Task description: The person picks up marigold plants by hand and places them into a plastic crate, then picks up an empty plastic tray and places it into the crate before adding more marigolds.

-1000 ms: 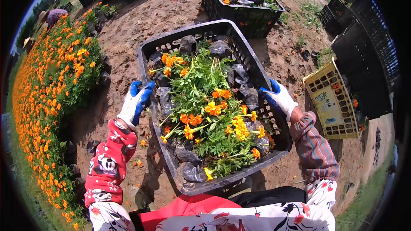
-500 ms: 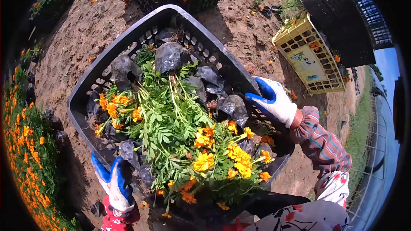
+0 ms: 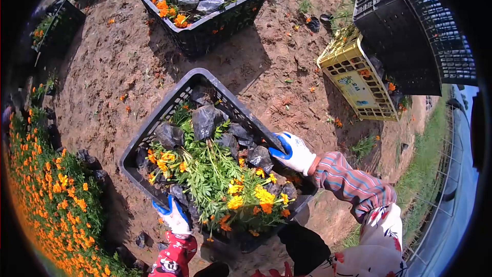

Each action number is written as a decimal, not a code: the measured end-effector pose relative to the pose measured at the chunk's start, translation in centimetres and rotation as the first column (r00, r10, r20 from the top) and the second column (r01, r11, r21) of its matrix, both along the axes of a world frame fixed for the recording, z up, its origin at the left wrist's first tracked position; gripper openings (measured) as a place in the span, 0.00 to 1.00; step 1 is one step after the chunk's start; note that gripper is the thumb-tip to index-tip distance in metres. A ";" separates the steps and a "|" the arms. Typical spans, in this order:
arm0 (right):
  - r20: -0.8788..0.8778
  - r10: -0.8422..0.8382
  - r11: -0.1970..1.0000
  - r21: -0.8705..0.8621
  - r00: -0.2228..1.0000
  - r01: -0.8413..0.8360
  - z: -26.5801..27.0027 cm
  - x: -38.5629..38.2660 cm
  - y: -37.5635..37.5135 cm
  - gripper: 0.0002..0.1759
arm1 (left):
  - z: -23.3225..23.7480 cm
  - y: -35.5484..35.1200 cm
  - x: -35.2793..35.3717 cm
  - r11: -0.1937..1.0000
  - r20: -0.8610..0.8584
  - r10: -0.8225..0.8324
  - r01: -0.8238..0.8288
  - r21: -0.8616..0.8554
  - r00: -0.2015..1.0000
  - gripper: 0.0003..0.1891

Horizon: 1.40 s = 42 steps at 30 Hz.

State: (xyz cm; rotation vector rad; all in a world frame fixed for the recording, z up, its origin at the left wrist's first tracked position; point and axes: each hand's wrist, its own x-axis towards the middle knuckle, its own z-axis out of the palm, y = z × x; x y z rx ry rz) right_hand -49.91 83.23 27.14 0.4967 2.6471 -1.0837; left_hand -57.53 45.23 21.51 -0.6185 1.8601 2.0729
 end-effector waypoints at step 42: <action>0.376 -0.444 0.800 -0.243 0.813 0.549 1.0 -3.5 1.6 0.20 | 6.5 3.1 -1.0 0.931 0.375 0.157 -0.010 -0.365 0.914 0.11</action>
